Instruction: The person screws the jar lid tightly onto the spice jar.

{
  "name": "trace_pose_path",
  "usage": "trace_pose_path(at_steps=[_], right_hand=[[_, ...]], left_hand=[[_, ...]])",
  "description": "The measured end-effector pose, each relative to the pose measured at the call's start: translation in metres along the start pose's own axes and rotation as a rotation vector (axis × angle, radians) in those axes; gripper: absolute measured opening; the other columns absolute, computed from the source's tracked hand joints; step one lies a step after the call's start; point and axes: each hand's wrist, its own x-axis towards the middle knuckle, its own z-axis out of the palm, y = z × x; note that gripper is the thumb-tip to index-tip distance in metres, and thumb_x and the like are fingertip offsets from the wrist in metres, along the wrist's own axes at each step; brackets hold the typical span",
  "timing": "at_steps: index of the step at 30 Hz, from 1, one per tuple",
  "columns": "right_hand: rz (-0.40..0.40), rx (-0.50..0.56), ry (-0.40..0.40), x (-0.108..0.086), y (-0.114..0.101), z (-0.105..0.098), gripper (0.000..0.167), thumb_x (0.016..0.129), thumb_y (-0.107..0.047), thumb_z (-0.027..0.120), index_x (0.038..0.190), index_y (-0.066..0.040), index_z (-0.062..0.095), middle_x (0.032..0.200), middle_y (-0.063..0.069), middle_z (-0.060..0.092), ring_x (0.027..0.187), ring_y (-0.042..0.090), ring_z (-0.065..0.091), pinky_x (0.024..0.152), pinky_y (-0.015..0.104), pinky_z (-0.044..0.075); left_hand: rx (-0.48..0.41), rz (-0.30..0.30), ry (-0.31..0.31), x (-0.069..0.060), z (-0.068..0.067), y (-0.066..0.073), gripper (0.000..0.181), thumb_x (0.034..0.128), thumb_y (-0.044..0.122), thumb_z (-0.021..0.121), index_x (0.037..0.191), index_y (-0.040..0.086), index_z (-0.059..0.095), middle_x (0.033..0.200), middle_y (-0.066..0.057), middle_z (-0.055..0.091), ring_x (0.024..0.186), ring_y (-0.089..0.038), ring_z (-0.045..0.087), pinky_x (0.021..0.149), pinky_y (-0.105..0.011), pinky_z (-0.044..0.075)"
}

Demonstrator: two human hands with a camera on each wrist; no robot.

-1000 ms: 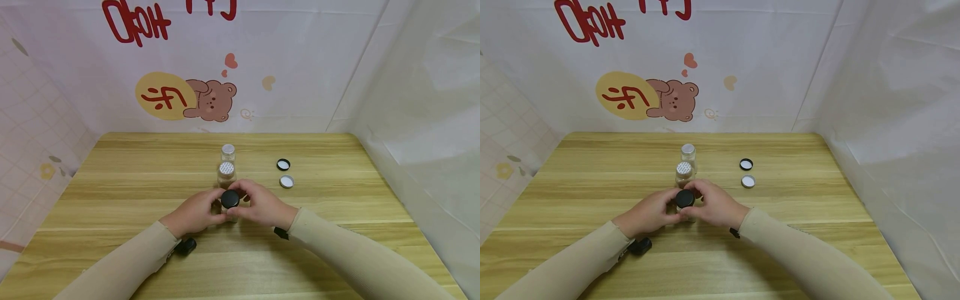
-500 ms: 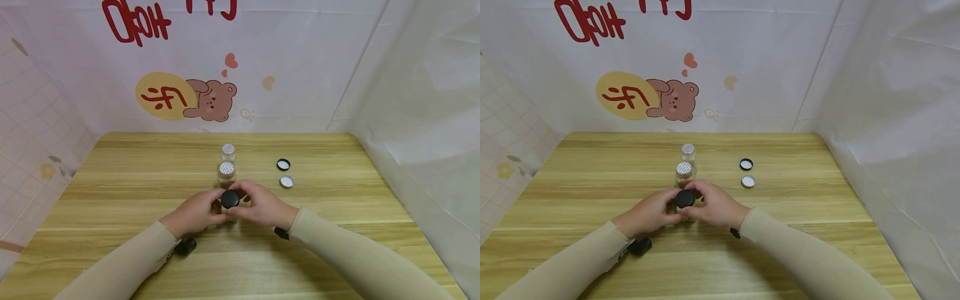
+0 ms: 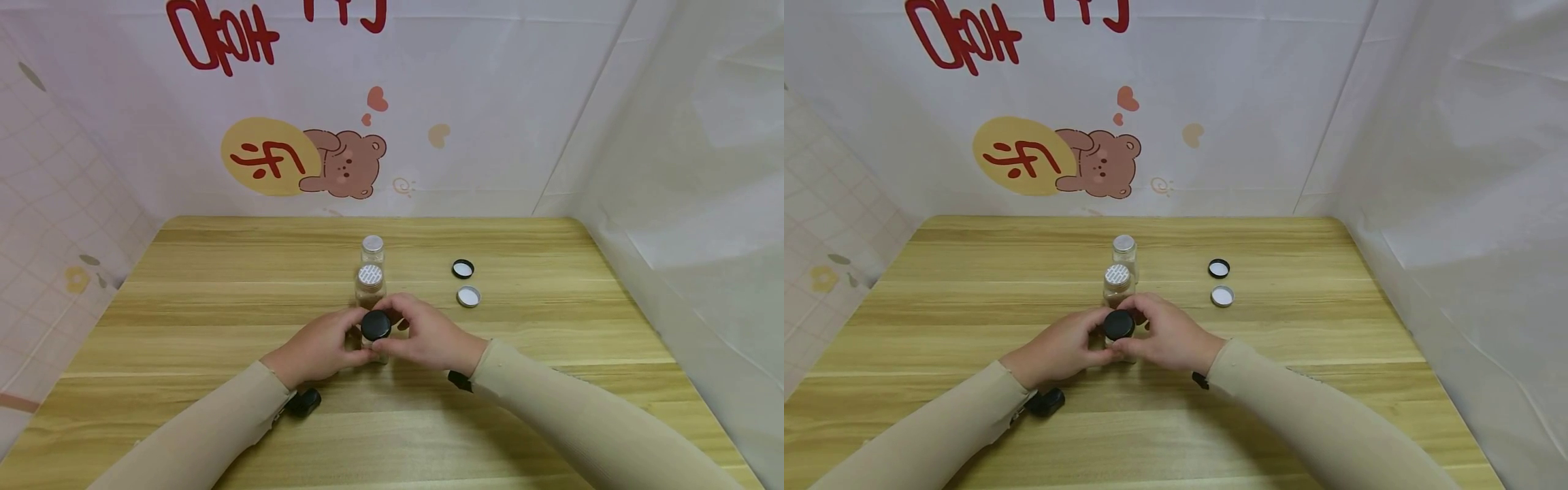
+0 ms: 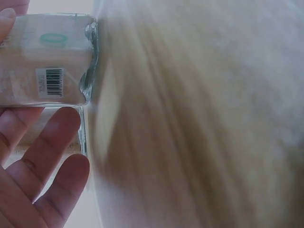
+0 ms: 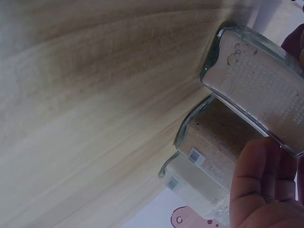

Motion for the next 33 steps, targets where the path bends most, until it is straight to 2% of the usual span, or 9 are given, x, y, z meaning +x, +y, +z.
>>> trace_pose_path(at_steps=[5,10,13,15,21,29,33], right_hand=[[-0.032,-0.04,-0.006,-0.0021,0.0003,-0.0012,0.059,0.094,-0.015,0.079,0.148,-0.008,0.056,0.131,0.007,0.065,0.113,0.017,0.064,0.097,0.043,0.057],[-0.032,-0.028,-0.008,-0.0016,0.0005,-0.001,0.046,0.095,-0.016,0.078,0.138,-0.014,0.064,0.123,0.002,0.065,0.112,0.015,0.063,0.097,0.041,0.056],[-0.028,-0.004,-0.002,-0.001,0.0004,-0.0007,0.039,0.095,-0.019,0.08,0.13,-0.013,0.065,0.121,0.002,0.066,0.109,0.015,0.064,0.097,0.042,0.056],[-0.022,0.004,-0.001,-0.0008,0.0001,-0.0009,0.041,0.094,-0.021,0.081,0.13,-0.012,0.064,0.12,0.003,0.066,0.108,0.015,0.064,0.096,0.043,0.056],[-0.036,-0.021,-0.01,-0.0018,0.0015,-0.0018,0.054,0.095,-0.018,0.079,0.145,-0.009,0.059,0.128,0.007,0.066,0.112,0.017,0.064,0.096,0.041,0.056],[-0.033,0.0,0.006,-0.0012,0.0024,-0.0002,0.038,0.095,-0.02,0.08,0.13,-0.013,0.066,0.121,0.003,0.067,0.108,0.015,0.065,0.095,0.042,0.057],[-0.016,0.01,0.005,-0.0003,0.0029,-0.0001,0.048,0.093,-0.02,0.082,0.136,-0.01,0.063,0.126,0.004,0.066,0.109,0.015,0.064,0.095,0.043,0.057]], left_hand=[[-0.012,-0.005,-0.013,0.0003,-0.0005,0.0006,0.044,0.0907,0.04,0.085,0.127,0.025,0.064,0.115,0.011,0.068,0.1,-0.012,0.066,0.09,-0.035,0.057],[-0.003,-0.006,-0.012,0.0003,-0.001,0.0009,0.045,0.0909,0.04,0.084,0.127,0.023,0.064,0.114,0.011,0.068,0.099,-0.012,0.066,0.089,-0.032,0.057],[0.007,0.006,-0.001,0.0005,-0.0006,0.0008,0.041,0.0911,0.039,0.084,0.124,0.024,0.066,0.112,0.011,0.068,0.097,-0.013,0.064,0.088,-0.031,0.054],[0.01,0.012,0.004,0.0005,-0.0004,0.0006,0.039,0.0913,0.038,0.084,0.123,0.024,0.067,0.113,0.011,0.068,0.097,-0.014,0.063,0.089,-0.032,0.053],[-0.004,0.007,-0.004,0.0001,-0.0008,0.0002,0.041,0.0914,0.039,0.084,0.125,0.024,0.065,0.111,0.012,0.068,0.096,-0.012,0.064,0.087,-0.03,0.054],[-0.009,-0.011,-0.002,0.0002,-0.0002,-0.0006,0.04,0.0907,0.043,0.084,0.121,0.025,0.066,0.108,0.012,0.067,0.095,-0.013,0.063,0.086,-0.03,0.054],[-0.006,-0.011,-0.002,0.0007,0.0004,-0.0009,0.039,0.091,0.042,0.084,0.122,0.026,0.066,0.111,0.012,0.067,0.096,-0.013,0.062,0.088,-0.031,0.053]])
